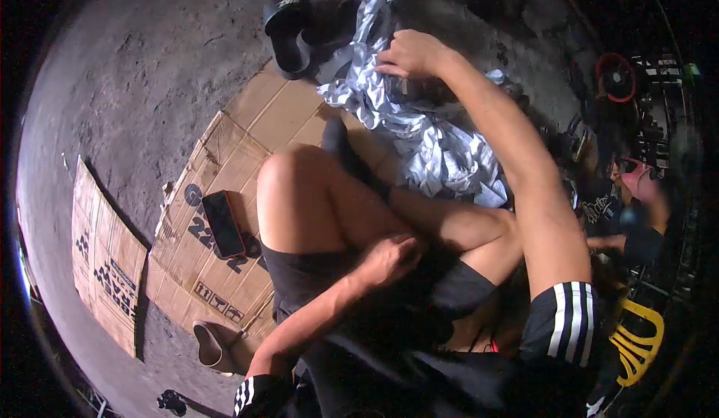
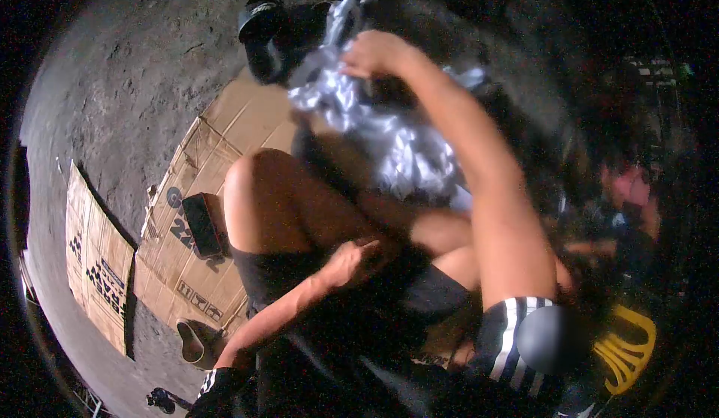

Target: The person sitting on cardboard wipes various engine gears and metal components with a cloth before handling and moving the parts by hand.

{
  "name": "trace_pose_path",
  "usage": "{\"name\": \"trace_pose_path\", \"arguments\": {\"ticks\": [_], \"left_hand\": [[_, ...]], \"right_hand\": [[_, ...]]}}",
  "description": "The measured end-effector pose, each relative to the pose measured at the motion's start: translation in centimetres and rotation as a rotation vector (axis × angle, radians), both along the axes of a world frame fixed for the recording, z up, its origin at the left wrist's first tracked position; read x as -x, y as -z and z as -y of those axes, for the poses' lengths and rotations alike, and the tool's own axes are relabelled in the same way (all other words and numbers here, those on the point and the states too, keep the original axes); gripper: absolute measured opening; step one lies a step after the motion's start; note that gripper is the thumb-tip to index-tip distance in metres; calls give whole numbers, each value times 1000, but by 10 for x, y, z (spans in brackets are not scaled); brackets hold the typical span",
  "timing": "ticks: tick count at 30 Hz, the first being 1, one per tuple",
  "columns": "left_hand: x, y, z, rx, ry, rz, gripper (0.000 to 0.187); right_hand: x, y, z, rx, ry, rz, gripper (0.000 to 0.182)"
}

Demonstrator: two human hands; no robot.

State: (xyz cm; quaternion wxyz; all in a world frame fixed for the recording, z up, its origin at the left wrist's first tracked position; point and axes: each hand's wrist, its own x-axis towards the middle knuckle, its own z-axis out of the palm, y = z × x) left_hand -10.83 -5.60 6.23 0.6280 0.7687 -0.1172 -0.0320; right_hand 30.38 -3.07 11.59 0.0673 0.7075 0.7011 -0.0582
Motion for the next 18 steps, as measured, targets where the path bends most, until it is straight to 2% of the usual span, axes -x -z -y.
{"name": "trace_pose_path", "arguments": {"ticks": [4,6,10,12,14,18], "left_hand": [[-5,-2,2,19,-34,-55,22],[-4,0,6,19,-70,-50,21],[-5,2,5,17,-59,-38,20],[-5,1,4,17,-55,-19,20],[-4,3,4,-3,21,-105,31],[-2,4,1,28,16,-56,30]], "right_hand": [[17,0,32,88,-25,157,34],[33,-3,59,-181,-76,97,26],[57,-16,104,-278,-37,213,17],[75,-25,126,-242,-31,222,17],[86,-10,156,-214,-76,211,17],[112,17,217,-224,-52,311,7]]}}
